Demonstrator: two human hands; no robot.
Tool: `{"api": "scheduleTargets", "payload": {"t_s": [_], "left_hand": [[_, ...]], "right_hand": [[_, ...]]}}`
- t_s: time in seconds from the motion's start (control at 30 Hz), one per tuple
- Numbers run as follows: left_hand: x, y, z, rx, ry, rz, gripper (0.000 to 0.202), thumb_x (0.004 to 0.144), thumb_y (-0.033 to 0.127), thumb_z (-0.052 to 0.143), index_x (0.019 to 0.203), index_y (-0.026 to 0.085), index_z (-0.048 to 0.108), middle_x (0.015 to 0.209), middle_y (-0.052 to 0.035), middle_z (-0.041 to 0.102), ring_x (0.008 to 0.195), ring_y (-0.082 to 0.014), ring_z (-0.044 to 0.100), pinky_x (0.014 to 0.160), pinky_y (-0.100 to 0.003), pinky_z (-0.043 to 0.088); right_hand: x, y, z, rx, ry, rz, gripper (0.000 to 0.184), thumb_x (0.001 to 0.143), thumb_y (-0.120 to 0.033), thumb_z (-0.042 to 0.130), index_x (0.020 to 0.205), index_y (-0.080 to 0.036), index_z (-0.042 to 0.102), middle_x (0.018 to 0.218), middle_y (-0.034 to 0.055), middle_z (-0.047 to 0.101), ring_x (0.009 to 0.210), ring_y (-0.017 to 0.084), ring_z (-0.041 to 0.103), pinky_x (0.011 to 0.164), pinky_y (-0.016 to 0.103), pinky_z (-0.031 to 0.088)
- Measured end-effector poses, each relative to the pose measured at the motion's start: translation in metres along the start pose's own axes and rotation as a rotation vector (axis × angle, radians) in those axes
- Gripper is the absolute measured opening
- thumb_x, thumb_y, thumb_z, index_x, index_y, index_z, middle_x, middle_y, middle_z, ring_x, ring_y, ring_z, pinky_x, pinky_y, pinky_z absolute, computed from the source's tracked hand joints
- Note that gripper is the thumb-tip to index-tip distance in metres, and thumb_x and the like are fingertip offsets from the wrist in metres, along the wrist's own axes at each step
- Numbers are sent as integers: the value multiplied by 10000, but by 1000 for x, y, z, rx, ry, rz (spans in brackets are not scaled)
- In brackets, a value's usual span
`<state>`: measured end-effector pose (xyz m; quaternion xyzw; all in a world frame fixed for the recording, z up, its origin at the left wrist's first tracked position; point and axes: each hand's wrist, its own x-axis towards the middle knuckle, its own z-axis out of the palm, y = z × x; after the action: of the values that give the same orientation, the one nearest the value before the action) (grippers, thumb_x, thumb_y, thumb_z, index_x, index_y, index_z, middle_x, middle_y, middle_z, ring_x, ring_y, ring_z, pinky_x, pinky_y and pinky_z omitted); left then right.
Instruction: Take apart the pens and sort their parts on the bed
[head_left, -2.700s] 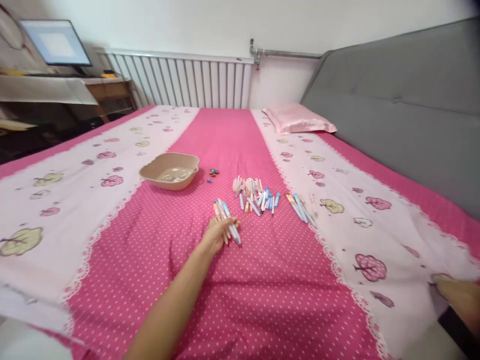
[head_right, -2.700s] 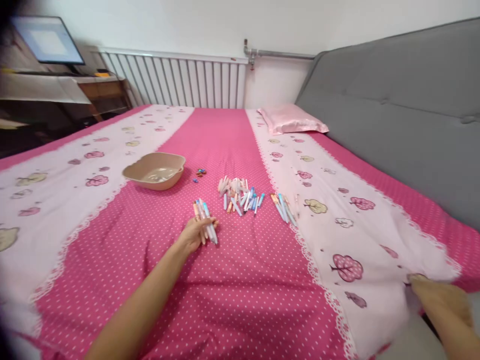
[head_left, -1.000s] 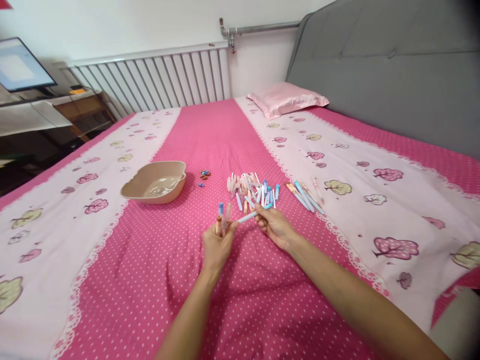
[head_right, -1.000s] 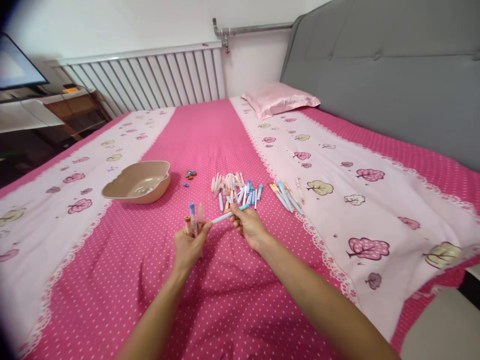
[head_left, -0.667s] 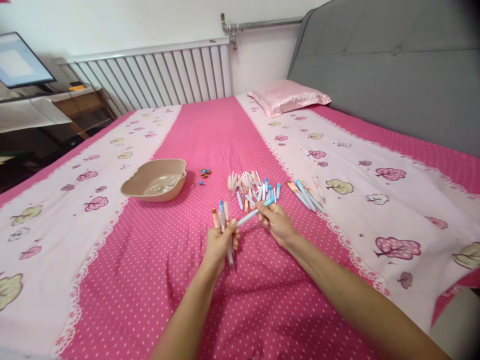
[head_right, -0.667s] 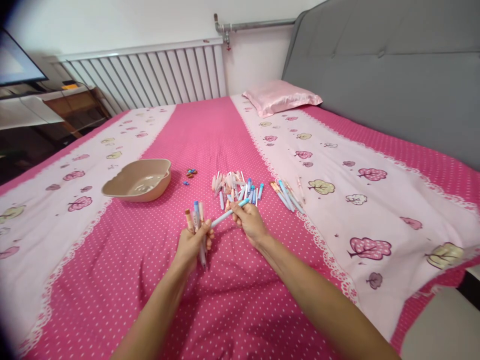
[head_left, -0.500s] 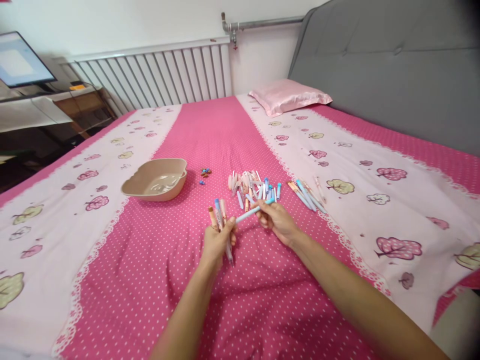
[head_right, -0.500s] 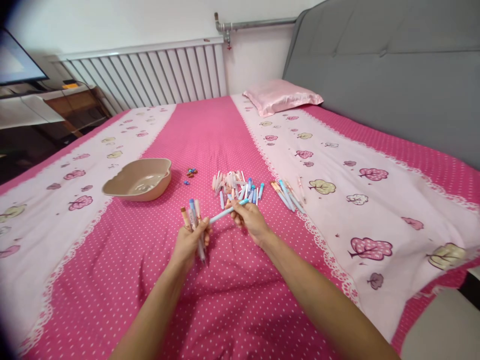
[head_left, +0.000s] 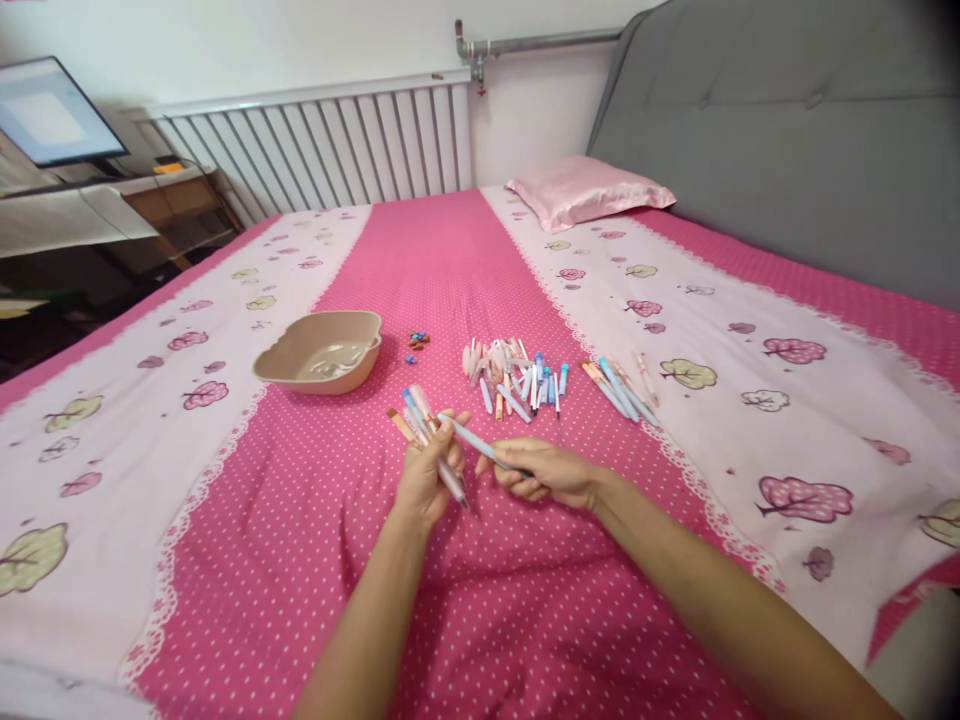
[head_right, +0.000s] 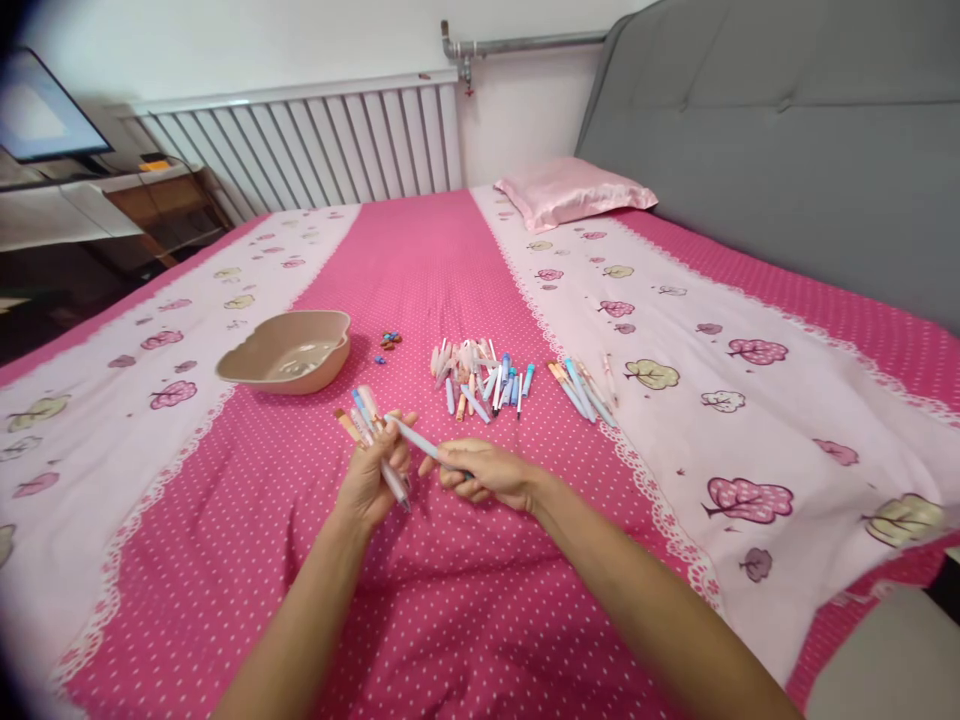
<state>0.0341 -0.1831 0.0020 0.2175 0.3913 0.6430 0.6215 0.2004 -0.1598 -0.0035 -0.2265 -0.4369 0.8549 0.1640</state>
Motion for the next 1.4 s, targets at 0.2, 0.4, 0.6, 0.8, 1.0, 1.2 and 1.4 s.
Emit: {"api": "scheduleTargets", "payload": {"t_s": [0.2,0.4,0.6,0.8,1.0,1.2,1.4], "left_hand": [[-1,1,-1,-4,9,32,255,638,208,727,871,146,644,859,-59,700,360,-6,418,332,-132,347],[-1,3,-1,70,88,91,268,577,255,767,775,139,631,659,-17,673,348,-32,450,331,-148,356],[1,3,-3,157,201,88,329,515,328,799,628,123,568,373,51,496,311,-58,425,305,-152,328],[4,-3,-2,68,272,98,391,454,257,827,608,149,484,390,87,471,306,-37,409,308,-133,315],[-2,2,2,-24,85,48,352,496,216,810,704,144,535,460,82,500,326,-10,369,319,-115,309],[-9,7,-1,-61,-146,-70,338,632,115,700,956,155,614,972,-64,677,337,35,356,326,-109,326],[-5,1,1,35,86,29,285,537,110,759,773,142,603,664,2,662,336,-5,405,324,-125,320]], "right_hand": [[6,11,9,127,-66,11,259,875,-408,435,783,-168,463,517,-111,186,389,30,61,344,157,56],[8,13,23,-414,237,-180,326,895,-440,333,697,-191,403,514,-79,309,397,56,222,388,189,174],[13,19,24,-1226,569,-331,279,916,-343,304,721,-190,431,578,-19,438,504,107,363,501,241,199],[16,28,19,-1337,699,-360,229,913,-333,342,803,-197,488,659,6,521,555,125,421,526,249,206],[16,21,18,-789,496,-377,268,881,-395,400,724,-184,452,590,-37,402,525,93,355,503,220,238],[10,13,14,69,-18,-68,271,850,-440,458,807,-173,475,520,-107,203,412,48,70,387,183,66],[14,15,17,-188,186,-163,295,839,-462,472,783,-174,509,521,-88,275,408,52,173,397,181,143]]}}
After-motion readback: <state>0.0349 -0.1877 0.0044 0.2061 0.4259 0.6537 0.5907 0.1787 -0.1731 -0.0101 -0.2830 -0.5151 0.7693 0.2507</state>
